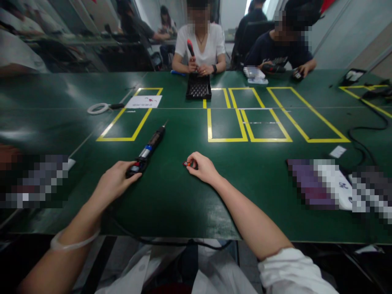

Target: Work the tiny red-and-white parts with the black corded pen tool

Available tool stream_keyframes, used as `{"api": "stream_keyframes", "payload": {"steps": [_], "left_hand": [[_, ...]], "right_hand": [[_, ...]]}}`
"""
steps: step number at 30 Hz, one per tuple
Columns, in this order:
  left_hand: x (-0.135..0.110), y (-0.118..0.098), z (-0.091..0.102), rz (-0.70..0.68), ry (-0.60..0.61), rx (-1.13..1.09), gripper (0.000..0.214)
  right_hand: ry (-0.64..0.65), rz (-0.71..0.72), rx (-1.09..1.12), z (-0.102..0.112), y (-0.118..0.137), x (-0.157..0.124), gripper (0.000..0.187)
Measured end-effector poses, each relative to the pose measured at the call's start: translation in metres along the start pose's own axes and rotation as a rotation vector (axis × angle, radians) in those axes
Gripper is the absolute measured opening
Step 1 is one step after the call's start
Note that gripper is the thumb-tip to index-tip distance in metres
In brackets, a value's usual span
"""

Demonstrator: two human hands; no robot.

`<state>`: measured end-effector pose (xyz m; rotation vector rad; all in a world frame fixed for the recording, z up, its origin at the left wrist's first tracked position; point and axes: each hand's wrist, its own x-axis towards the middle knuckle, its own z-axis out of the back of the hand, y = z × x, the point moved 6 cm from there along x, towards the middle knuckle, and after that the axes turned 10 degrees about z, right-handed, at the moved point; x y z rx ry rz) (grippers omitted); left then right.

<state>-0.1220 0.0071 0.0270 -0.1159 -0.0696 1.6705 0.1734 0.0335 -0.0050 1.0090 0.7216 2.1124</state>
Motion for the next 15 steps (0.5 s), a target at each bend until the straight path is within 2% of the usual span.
{"api": "stream_keyframes", "payload": {"steps": [4, 8, 11, 15], "left_hand": [[0.015, -0.052, -0.008, -0.167, 0.017, -0.078, 0.047], [0.027, -0.095, -0.013, -0.322, 0.064, -0.138, 0.043], [0.03, -0.12, -0.016, -0.404, 0.091, -0.178, 0.042], [0.024, -0.138, -0.018, -0.457, 0.093, -0.22, 0.04]], "right_hand": [[-0.024, 0.053, -0.022, 0.003, 0.007, 0.0, 0.017], [-0.018, 0.091, -0.083, 0.007, 0.013, 0.001, 0.011], [-0.009, 0.088, -0.138, 0.007, 0.012, 0.001, 0.009], [-0.011, 0.096, -0.177, 0.007, 0.011, 0.001, 0.006]]}}
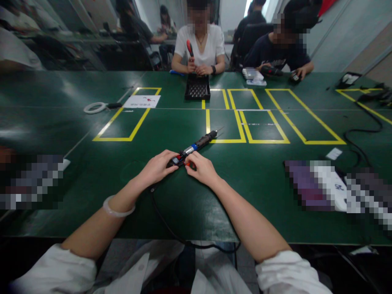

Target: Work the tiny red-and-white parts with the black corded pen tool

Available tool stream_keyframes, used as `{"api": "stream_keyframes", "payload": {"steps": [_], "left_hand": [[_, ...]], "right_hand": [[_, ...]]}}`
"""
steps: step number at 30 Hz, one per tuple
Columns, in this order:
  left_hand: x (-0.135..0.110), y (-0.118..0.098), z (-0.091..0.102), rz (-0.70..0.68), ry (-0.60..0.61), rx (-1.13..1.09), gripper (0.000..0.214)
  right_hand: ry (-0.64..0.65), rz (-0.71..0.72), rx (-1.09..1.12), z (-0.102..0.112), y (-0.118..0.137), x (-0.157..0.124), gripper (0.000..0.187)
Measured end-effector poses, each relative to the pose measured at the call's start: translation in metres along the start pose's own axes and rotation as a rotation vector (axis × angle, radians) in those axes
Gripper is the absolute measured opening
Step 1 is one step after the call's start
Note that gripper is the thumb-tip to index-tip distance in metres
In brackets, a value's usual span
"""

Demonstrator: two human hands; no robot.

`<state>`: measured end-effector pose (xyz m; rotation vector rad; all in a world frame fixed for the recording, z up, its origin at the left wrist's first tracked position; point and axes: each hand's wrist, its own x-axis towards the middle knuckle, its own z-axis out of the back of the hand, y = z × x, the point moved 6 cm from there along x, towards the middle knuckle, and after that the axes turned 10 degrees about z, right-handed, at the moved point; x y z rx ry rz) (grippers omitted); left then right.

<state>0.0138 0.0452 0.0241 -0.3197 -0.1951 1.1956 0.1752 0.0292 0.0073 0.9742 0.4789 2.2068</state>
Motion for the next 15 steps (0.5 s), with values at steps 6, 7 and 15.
{"api": "stream_keyframes", "payload": {"steps": [6, 7, 15], "left_hand": [[-0.005, -0.0057, -0.0045, -0.032, -0.023, -0.03, 0.039], [-0.0054, -0.0052, -0.0051, -0.034, -0.027, -0.034, 0.039], [-0.0077, -0.0042, -0.0076, -0.033, -0.051, -0.044, 0.041]], "right_hand": [[0.042, 0.019, -0.078, -0.0061, 0.0017, 0.001, 0.005], [0.052, 0.023, -0.096, -0.0073, 0.002, 0.0013, 0.005], [0.12, 0.051, -0.154, -0.009, 0.0008, 0.0006, 0.001]]}}
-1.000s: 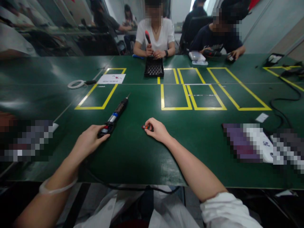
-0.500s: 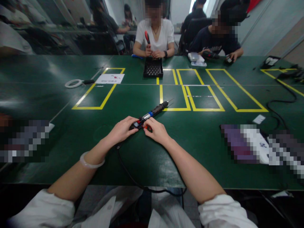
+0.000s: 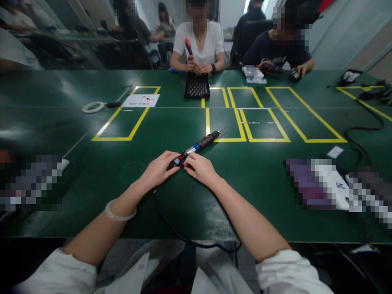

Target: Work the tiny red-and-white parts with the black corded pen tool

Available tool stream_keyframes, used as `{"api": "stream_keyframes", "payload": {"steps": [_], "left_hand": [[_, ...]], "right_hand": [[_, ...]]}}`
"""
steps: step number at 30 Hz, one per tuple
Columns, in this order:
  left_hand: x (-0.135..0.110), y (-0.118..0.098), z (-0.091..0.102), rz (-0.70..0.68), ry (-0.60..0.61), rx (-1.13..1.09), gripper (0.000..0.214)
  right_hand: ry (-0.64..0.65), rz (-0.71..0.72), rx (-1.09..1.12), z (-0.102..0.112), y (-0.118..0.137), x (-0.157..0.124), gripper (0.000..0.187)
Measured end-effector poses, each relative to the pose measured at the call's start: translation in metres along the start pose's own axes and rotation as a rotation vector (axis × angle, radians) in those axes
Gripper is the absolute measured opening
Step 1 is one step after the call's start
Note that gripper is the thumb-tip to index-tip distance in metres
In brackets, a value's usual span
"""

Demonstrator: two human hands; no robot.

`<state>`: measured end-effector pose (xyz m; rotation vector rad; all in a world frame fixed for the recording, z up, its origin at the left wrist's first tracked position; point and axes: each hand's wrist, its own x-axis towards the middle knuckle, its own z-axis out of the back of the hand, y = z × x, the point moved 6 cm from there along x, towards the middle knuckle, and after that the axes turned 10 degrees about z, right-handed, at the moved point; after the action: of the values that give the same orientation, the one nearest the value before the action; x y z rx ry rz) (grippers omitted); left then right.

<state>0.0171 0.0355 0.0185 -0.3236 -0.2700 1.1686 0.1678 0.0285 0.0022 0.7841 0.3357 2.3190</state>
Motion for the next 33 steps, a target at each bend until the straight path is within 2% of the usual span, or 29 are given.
{"api": "stream_keyframes", "payload": {"steps": [11, 20, 33], "left_hand": [[-0.001, -0.0004, 0.0005, 0.008, 0.004, -0.008, 0.042], [-0.0015, -0.0043, 0.0005, -0.001, -0.052, 0.006, 0.042], [0.0008, -0.0082, -0.0021, 0.076, -0.152, 0.025, 0.034]], "right_hand": [[0.005, -0.003, 0.0, 0.0, -0.0001, 0.0017, 0.015], [-0.029, 0.007, -0.005, -0.0029, -0.0055, 0.0023, 0.016], [-0.054, 0.022, -0.036, 0.0016, -0.0026, 0.0038, 0.013]]}}
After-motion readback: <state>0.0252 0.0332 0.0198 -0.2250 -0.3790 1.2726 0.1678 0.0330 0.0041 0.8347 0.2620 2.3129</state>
